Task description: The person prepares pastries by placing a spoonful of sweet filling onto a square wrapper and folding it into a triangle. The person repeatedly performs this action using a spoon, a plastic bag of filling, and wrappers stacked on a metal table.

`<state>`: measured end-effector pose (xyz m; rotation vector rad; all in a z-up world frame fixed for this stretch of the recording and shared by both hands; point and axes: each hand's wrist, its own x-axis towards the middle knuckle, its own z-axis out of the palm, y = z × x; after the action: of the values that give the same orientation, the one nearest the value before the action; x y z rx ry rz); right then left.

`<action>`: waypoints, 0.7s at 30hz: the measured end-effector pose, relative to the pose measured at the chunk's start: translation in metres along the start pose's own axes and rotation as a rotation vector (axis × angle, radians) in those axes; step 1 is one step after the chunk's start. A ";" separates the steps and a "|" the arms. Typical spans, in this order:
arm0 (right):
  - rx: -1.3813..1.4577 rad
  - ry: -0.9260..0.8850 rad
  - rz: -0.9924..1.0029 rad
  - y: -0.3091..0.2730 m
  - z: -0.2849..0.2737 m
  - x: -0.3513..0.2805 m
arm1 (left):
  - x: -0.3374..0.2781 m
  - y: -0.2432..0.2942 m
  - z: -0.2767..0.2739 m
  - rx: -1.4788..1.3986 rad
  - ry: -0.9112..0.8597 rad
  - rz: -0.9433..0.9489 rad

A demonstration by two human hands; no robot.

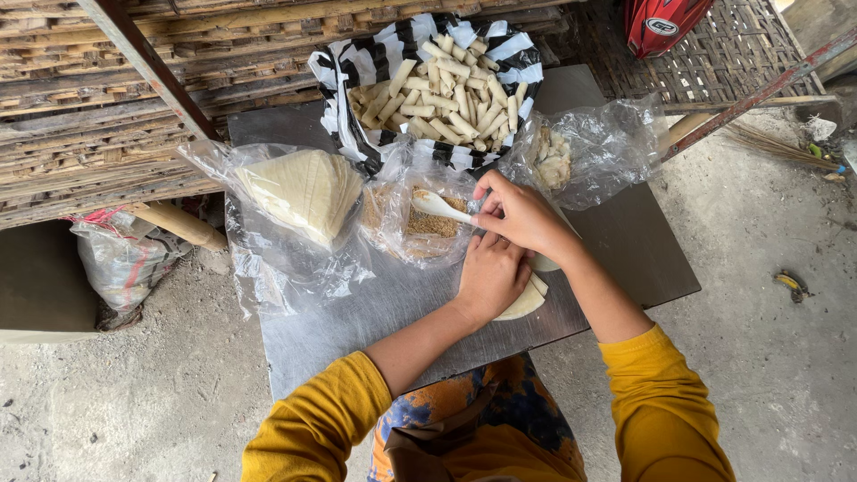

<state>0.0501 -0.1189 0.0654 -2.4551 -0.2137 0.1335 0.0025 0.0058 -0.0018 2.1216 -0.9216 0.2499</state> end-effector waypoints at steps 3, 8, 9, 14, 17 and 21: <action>0.055 0.076 -0.041 -0.001 -0.002 0.001 | 0.000 0.004 -0.002 0.007 -0.033 -0.019; 0.012 0.148 -0.128 -0.010 0.002 0.006 | -0.002 0.002 0.001 0.050 -0.028 -0.017; 0.004 0.143 -0.164 -0.011 0.004 0.009 | -0.002 0.001 0.002 0.057 -0.024 -0.014; 0.337 0.060 0.000 -0.006 0.019 0.024 | -0.003 0.000 0.002 0.074 0.012 0.021; 0.443 0.058 -0.017 0.008 0.020 0.021 | -0.002 0.000 0.001 0.064 0.013 0.014; 0.499 0.094 0.038 0.025 0.015 0.007 | -0.002 0.001 0.001 0.038 -0.032 -0.016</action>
<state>0.0575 -0.1275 0.0383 -1.9634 -0.0792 0.0759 0.0006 0.0057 -0.0029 2.1726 -0.9250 0.2275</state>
